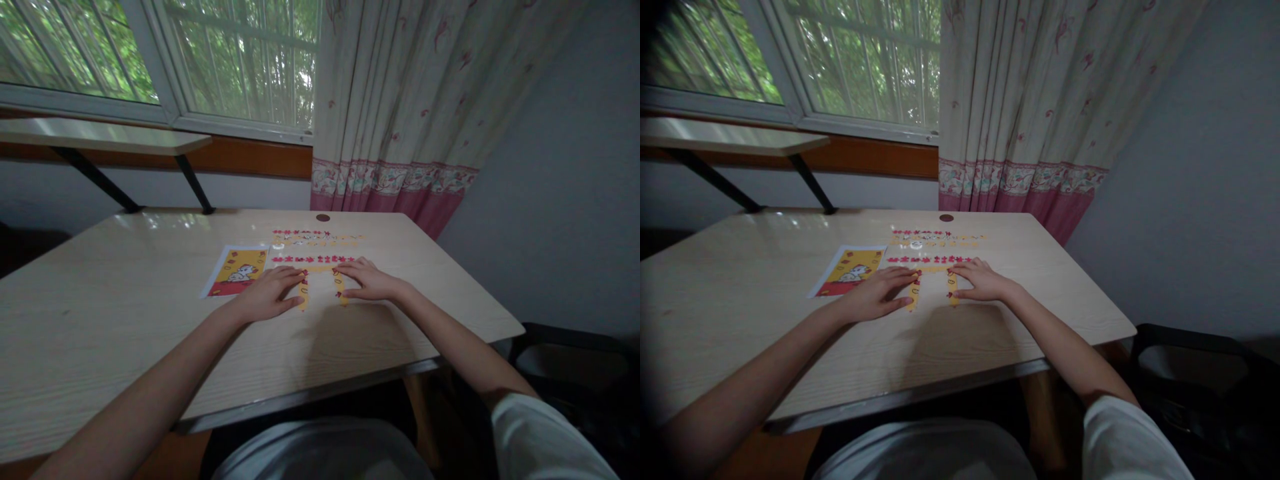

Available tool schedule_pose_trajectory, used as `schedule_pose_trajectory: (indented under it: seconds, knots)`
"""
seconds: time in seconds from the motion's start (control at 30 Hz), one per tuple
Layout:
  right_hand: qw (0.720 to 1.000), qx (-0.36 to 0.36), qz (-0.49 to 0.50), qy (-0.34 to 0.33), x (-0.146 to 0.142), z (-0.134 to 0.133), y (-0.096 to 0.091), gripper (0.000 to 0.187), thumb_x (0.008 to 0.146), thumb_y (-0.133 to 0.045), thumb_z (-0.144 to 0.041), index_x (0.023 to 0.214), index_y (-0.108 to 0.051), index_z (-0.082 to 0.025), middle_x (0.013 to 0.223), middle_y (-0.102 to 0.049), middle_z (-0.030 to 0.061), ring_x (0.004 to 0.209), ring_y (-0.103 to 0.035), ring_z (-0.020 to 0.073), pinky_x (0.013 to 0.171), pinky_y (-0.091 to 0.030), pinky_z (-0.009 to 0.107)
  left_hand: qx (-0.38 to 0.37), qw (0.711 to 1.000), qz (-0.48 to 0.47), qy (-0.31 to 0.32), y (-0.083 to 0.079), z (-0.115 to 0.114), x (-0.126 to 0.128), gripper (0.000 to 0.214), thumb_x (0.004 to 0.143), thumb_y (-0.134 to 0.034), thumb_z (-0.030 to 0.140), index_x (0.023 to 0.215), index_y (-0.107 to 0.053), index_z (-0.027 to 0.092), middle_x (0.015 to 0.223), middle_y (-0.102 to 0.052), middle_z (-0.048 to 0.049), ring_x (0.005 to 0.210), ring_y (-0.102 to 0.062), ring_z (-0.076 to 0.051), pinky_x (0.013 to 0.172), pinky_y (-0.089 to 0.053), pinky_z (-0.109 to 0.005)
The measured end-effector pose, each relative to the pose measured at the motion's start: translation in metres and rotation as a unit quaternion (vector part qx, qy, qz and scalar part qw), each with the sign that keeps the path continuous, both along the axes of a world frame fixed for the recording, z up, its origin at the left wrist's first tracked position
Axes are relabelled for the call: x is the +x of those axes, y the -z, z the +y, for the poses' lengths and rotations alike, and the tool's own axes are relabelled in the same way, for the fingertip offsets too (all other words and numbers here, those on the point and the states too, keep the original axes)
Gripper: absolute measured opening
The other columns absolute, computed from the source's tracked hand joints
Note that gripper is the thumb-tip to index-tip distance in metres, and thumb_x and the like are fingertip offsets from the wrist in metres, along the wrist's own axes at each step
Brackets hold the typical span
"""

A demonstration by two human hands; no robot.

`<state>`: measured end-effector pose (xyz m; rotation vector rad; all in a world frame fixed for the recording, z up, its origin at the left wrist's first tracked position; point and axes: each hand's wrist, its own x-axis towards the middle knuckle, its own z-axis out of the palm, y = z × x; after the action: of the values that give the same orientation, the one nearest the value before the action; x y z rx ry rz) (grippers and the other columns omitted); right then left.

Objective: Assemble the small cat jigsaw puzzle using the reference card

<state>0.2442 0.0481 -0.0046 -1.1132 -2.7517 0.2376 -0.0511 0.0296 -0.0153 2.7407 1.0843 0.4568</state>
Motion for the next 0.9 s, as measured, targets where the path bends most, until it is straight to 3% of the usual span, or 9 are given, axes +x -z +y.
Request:
schedule_pose_trajectory:
  seconds: [0.9]
  knots:
    - [1.0, -0.014, 0.018, -0.019, -0.002, -0.0024, -0.0025, 0.059, 0.083, -0.057, -0.051, 0.132, -0.048, -0.019, 0.135, -0.049, 0.0104, 0.122, -0.042, 0.0274, 0.104, -0.026, 0.045, 0.013, 1.0, 0.004, 0.016, -0.0022, -0.0036, 0.0022, 0.043, 0.088, -0.048, 0.045, 0.12, -0.059, 0.018, 0.127, -0.056, -0.014, 0.118, -0.048, -0.029, 0.099, -0.037, -0.047]
